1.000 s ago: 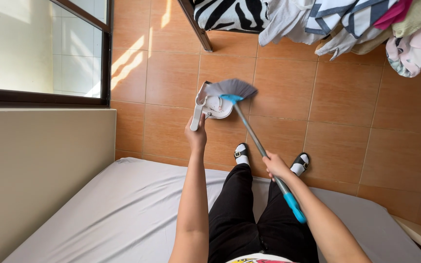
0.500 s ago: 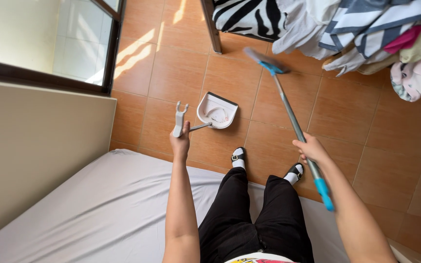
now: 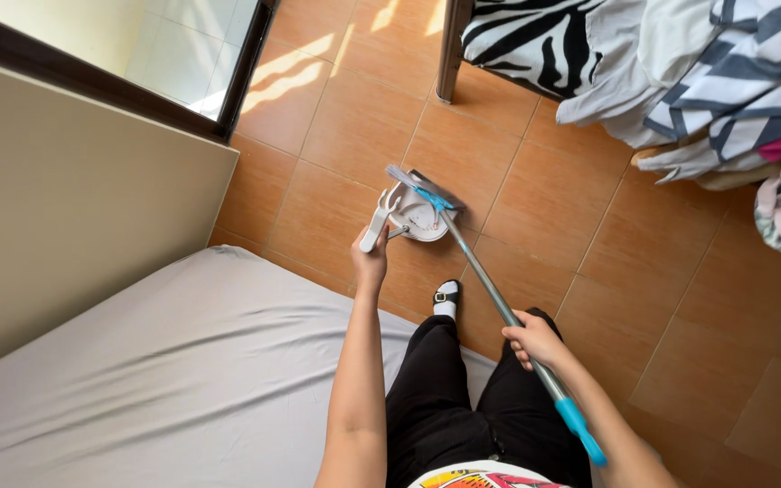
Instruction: The person sweeps the tiled floor with a broom and dustpan, then sprays a cleaning solution from a spray bottle and mops the floor with a flat mop. The person moves around the room, cleaning near a bed and a window.
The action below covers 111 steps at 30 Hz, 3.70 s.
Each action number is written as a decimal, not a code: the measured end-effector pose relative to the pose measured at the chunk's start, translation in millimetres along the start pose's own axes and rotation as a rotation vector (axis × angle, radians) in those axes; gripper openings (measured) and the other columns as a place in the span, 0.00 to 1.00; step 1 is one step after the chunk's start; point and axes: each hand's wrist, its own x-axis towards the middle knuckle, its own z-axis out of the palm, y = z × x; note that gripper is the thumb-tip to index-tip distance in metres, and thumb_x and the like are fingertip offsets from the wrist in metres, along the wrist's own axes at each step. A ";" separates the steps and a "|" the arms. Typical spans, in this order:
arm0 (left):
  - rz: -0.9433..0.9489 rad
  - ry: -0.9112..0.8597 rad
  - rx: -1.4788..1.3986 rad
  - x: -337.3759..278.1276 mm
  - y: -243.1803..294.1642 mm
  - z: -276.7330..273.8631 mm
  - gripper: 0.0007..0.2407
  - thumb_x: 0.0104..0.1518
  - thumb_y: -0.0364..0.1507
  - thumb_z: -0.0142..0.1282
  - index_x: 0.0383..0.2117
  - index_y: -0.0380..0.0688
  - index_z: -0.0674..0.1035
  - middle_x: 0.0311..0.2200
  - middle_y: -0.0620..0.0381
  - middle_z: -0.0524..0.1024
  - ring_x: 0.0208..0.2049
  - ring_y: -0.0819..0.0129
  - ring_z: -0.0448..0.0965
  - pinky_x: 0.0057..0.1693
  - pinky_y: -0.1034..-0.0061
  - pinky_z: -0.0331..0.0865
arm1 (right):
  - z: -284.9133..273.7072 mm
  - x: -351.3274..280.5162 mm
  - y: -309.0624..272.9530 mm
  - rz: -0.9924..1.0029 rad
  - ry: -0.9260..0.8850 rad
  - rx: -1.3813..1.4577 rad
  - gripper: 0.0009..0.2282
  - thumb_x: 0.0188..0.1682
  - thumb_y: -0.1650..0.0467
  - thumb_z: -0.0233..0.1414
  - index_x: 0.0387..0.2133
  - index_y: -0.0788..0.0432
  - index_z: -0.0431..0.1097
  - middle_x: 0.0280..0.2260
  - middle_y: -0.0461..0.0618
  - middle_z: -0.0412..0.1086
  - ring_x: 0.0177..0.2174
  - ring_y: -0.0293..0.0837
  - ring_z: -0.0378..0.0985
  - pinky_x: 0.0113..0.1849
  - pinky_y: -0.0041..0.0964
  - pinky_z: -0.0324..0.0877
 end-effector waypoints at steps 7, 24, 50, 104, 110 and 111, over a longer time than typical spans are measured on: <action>-0.120 0.250 -0.069 -12.9 -17.5 -40.8 0.13 0.64 0.33 0.61 0.28 0.33 0.78 0.21 0.61 0.68 0.26 0.76 0.64 0.34 0.76 0.64 | -4.5 -29.6 -74.9 -0.068 -0.023 -0.071 0.29 0.49 0.71 0.50 0.67 0.44 0.54 0.13 0.42 0.56 0.09 0.35 0.58 0.12 0.33 0.57; -0.144 0.359 0.017 129.0 17.2 -80.4 0.13 0.62 0.31 0.62 0.25 0.36 0.75 0.19 0.61 0.65 0.25 0.77 0.62 0.34 0.78 0.62 | 99.4 204.6 -229.2 0.080 -0.069 -0.236 0.04 0.55 0.66 0.44 0.40 0.47 0.64 0.15 0.44 0.57 0.11 0.37 0.57 0.14 0.35 0.57; -0.275 0.713 -0.245 247.4 -8.9 -258.1 0.16 0.62 0.35 0.62 0.22 0.38 0.73 0.20 0.67 0.65 0.25 0.78 0.60 0.32 0.77 0.59 | 227.9 167.9 -522.1 -0.325 0.025 -0.443 0.16 0.57 0.64 0.46 0.57 0.49 0.66 0.17 0.41 0.59 0.13 0.33 0.60 0.15 0.31 0.58; -0.335 0.528 -0.253 331.6 -27.1 -382.5 0.14 0.64 0.35 0.60 0.26 0.37 0.76 0.23 0.65 0.69 0.28 0.78 0.63 0.36 0.77 0.62 | 363.0 149.1 -401.1 -0.026 -0.090 -0.545 0.23 0.53 0.64 0.48 0.63 0.48 0.62 0.14 0.45 0.60 0.09 0.38 0.61 0.12 0.35 0.58; -0.172 0.354 -0.137 401.6 23.2 -325.4 0.11 0.62 0.32 0.59 0.27 0.38 0.78 0.21 0.66 0.69 0.26 0.79 0.64 0.33 0.78 0.62 | 331.2 126.9 -474.6 -0.136 0.065 -0.287 0.23 0.51 0.65 0.52 0.62 0.49 0.63 0.15 0.44 0.61 0.10 0.35 0.60 0.13 0.33 0.58; -0.066 0.301 -0.119 417.6 20.8 -312.5 0.11 0.63 0.32 0.59 0.27 0.36 0.77 0.21 0.65 0.68 0.26 0.79 0.63 0.34 0.78 0.61 | 325.1 129.5 -492.0 -0.170 0.103 -0.233 0.23 0.51 0.66 0.53 0.61 0.50 0.64 0.15 0.42 0.61 0.10 0.34 0.60 0.13 0.32 0.58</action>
